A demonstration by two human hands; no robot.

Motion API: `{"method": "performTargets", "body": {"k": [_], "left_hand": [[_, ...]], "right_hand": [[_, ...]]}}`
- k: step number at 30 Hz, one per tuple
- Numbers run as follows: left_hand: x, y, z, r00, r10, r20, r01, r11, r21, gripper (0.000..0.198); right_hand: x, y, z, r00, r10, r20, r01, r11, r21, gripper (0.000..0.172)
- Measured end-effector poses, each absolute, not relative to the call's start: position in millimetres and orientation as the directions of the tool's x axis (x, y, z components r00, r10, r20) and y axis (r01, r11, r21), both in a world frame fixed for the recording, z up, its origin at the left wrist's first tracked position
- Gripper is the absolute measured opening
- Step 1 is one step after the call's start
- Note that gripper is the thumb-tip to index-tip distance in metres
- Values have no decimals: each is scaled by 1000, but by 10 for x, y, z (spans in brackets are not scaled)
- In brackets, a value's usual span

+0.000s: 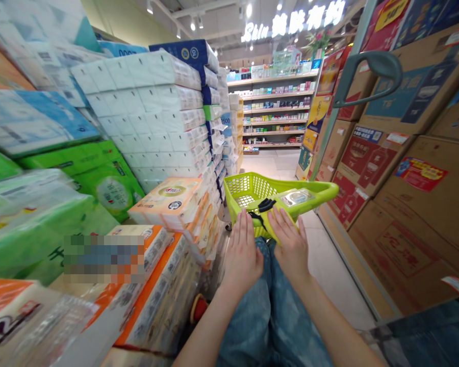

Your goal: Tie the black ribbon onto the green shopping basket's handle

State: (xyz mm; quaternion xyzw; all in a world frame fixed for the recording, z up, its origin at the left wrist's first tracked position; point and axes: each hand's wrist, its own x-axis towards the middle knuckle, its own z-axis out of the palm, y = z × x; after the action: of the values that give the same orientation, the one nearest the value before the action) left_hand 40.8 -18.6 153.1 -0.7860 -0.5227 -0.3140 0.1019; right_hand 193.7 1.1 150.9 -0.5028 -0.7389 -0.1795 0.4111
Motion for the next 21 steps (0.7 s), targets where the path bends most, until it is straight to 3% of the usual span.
{"method": "performTargets", "body": {"k": [6, 15, 18, 21], "left_hand": [[433, -202, 1553, 263, 757, 598, 872, -451, 188, 96], [426, -164, 1500, 250, 771, 586, 893, -417, 167, 98], [425, -157, 1484, 252, 759, 601, 899, -413, 146, 97], [445, -158, 1479, 258, 742, 619, 902, -415, 122, 96]], "right_hand": [[2229, 103, 1547, 40, 614, 788, 924, 277, -263, 82], [1661, -48, 1478, -170, 581, 796, 841, 507, -190, 79], [2024, 68, 1474, -161, 572, 805, 866, 473, -163, 79], [2272, 151, 1497, -45, 582, 812, 902, 373, -218, 79]]}}
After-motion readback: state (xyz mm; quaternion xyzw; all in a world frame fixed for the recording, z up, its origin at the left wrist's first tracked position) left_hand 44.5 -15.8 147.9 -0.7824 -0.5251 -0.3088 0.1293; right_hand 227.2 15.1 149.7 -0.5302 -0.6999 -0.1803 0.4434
